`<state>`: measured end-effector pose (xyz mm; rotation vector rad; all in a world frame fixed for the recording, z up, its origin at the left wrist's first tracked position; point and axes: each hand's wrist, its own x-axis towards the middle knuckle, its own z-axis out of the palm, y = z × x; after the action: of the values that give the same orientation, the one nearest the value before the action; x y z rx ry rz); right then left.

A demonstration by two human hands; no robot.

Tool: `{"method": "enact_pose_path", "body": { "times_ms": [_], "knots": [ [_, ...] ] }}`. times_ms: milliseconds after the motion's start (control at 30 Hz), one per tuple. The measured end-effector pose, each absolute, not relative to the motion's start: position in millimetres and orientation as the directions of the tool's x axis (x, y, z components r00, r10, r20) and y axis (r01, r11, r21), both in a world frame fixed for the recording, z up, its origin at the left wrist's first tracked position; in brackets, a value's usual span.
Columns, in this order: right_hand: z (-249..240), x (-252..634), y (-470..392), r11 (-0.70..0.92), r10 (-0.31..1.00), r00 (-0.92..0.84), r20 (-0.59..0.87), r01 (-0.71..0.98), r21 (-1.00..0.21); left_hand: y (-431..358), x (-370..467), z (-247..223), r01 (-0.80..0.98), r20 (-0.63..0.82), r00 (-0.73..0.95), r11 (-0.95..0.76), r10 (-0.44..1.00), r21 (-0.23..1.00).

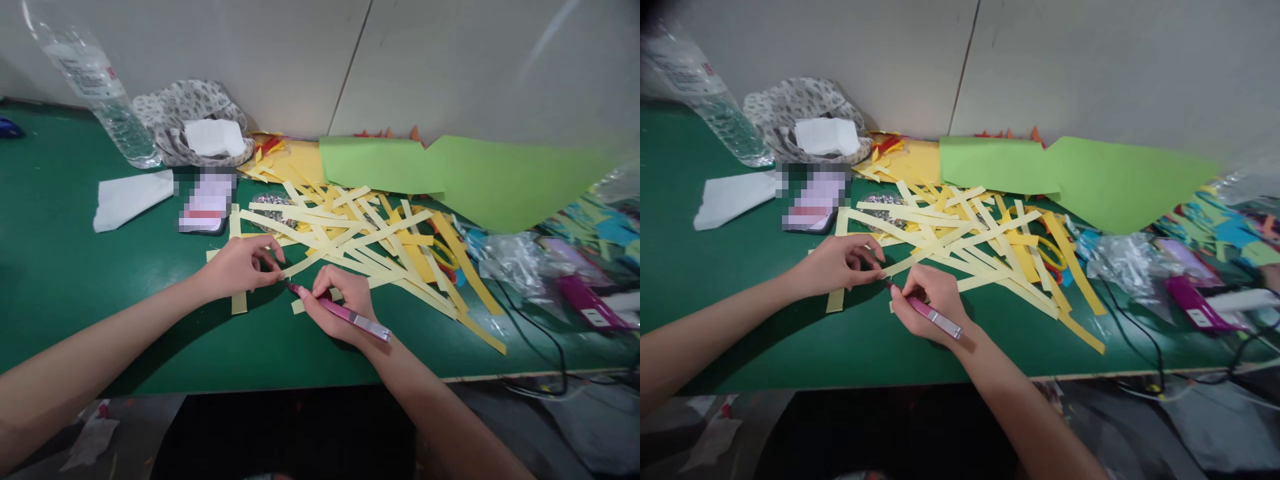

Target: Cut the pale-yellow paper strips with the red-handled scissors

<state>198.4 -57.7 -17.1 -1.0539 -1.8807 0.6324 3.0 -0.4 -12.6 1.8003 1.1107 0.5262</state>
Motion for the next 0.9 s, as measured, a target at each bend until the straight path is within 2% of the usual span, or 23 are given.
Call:
{"method": "enact_pose_path", "body": {
  "times_ms": [900],
  "knots": [
    [-14.3, 197.4, -52.2, 0.479, 0.874, -0.339, 0.349, 0.474, -0.739, -1.0, 4.1, -12.6, 0.41, -0.087, 0.49, -0.141, 0.867, 0.901]
  ]
}}
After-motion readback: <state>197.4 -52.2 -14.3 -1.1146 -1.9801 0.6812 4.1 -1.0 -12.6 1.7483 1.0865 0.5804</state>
